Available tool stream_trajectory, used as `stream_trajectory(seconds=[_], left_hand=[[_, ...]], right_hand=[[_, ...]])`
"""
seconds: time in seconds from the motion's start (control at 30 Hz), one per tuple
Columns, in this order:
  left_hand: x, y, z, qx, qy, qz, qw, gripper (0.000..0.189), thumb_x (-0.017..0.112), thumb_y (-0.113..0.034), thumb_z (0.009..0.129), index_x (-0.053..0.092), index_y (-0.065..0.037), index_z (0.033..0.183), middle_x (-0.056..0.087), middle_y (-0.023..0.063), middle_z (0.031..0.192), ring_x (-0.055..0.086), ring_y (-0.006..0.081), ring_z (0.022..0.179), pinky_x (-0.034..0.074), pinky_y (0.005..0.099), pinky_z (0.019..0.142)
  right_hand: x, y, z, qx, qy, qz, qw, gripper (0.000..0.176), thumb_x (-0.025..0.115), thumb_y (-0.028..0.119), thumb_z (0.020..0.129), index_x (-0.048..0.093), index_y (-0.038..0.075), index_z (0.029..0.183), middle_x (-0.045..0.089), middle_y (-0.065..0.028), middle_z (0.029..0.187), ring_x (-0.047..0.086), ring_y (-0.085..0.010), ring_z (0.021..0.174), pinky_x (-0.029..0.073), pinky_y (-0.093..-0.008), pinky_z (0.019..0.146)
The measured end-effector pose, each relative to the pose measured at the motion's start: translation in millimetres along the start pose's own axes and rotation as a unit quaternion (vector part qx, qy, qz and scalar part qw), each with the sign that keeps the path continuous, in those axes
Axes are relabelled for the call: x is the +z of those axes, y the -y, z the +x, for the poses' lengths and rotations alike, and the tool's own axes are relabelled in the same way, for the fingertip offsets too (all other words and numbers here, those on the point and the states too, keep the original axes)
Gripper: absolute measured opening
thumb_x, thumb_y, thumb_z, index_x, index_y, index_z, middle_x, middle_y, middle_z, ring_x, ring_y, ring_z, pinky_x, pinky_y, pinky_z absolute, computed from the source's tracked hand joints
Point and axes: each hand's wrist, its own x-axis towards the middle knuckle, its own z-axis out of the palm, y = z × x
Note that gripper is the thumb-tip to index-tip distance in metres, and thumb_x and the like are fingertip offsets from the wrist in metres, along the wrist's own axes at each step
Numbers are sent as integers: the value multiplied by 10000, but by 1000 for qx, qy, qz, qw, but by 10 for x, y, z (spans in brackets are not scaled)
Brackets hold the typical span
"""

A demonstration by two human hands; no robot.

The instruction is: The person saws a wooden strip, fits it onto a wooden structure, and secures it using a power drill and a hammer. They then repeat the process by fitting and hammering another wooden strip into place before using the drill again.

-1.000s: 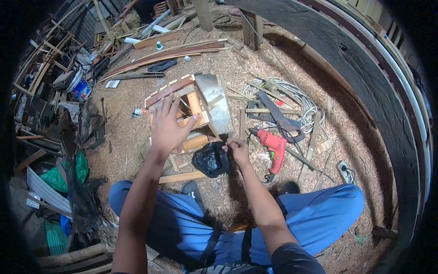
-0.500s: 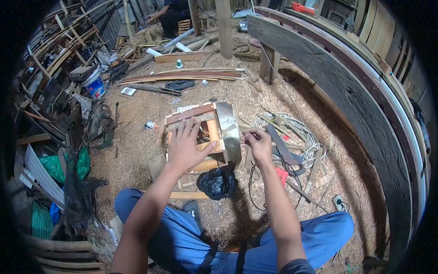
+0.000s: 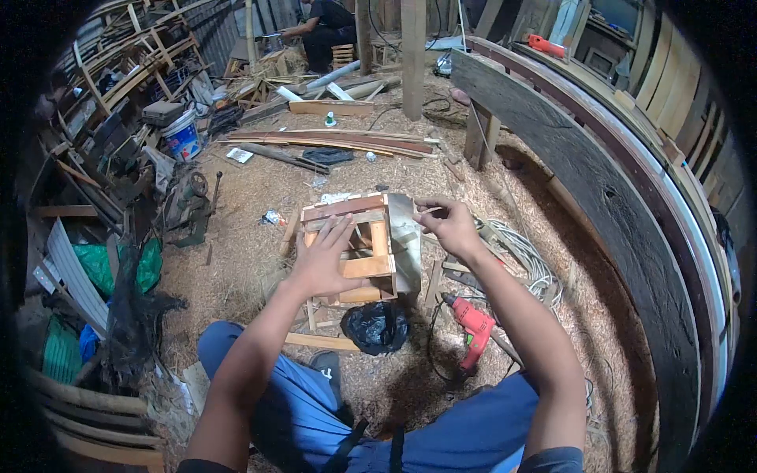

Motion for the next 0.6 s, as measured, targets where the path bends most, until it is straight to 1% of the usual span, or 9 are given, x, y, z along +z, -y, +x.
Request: stream_trajectory(seconds=[0.03,0.07,0.13,0.23,0.3,0.4,0.47,0.53,0.6], left_hand=[[31,22,6,7,-4,-6,1000,1250,748,-726,685,212,-123,1640,187,41,1717,167,288,1580,155,754,1171],[58,44,9,6,-4,-3,1000,1250,748,-726,685,212,-123,1640,187,41,1717,167,288,1580,155,754,1171],[35,65,22,21,-2,-3,1000,1198,772,-605,694,215,-126,1640,188,28,1717,181,284,1577,203,752,1156],[23,113,17,43,-13,-12,999,1202,784,-572,681,213,-127,1641,189,33,1717,189,279,1576,200,754,1155],[31,76,18,34,-13,-4,999,1199,784,-572,683,215,-129,1640,192,34,1716,190,279,1575,198,753,1155],[25,42,36,21,-17,8,1000,1202,789,-571,677,214,-139,1641,198,31,1713,197,273,1573,185,751,1165],[41,29,39,9,-3,40,999,1197,787,-626,686,236,-143,1633,147,-11,1724,170,237,1578,241,769,1141],[54,5,20,7,-10,44,999,1193,784,-623,690,233,-143,1633,147,-12,1723,167,235,1578,243,768,1141],[35,7,21,11,-15,51,999,1189,782,-620,694,230,-144,1634,147,-14,1723,163,233,1579,246,767,1142]], right_hand=[[14,-21,9,7,4,13,1000,334,758,83,912,707,-26,1224,728,-111,1062,695,-148,878,596,-293,735],[37,-44,26,7,4,15,1000,334,758,83,912,707,-26,1224,728,-111,1062,695,-148,878,596,-293,735],[74,-48,92,55,-15,78,995,328,748,62,912,707,-27,1225,730,-117,1072,694,-149,881,596,-299,733],[73,-81,193,32,-8,85,996,319,738,33,903,716,-21,1217,739,-122,1067,694,-150,879,585,-302,738],[104,-115,255,-5,-11,82,997,310,743,24,892,725,-19,1199,750,-116,1027,694,-149,860,573,-301,732],[161,-142,353,-14,0,87,996,306,750,25,888,729,-17,1190,753,-114,988,691,-144,836,573,-299,716],[227,-169,408,-24,0,90,996,268,749,50,903,741,-13,1164,755,-110,958,687,-139,812,570,-293,693],[278,-192,459,-3,-11,102,995,229,745,89,926,754,-9,1132,755,-105,953,685,-136,796,567,-288,676],[336,-203,495,-12,-7,100,995,220,735,134,949,764,-5,1116,760,-90,936,685,-132,791,564,-283,667]])
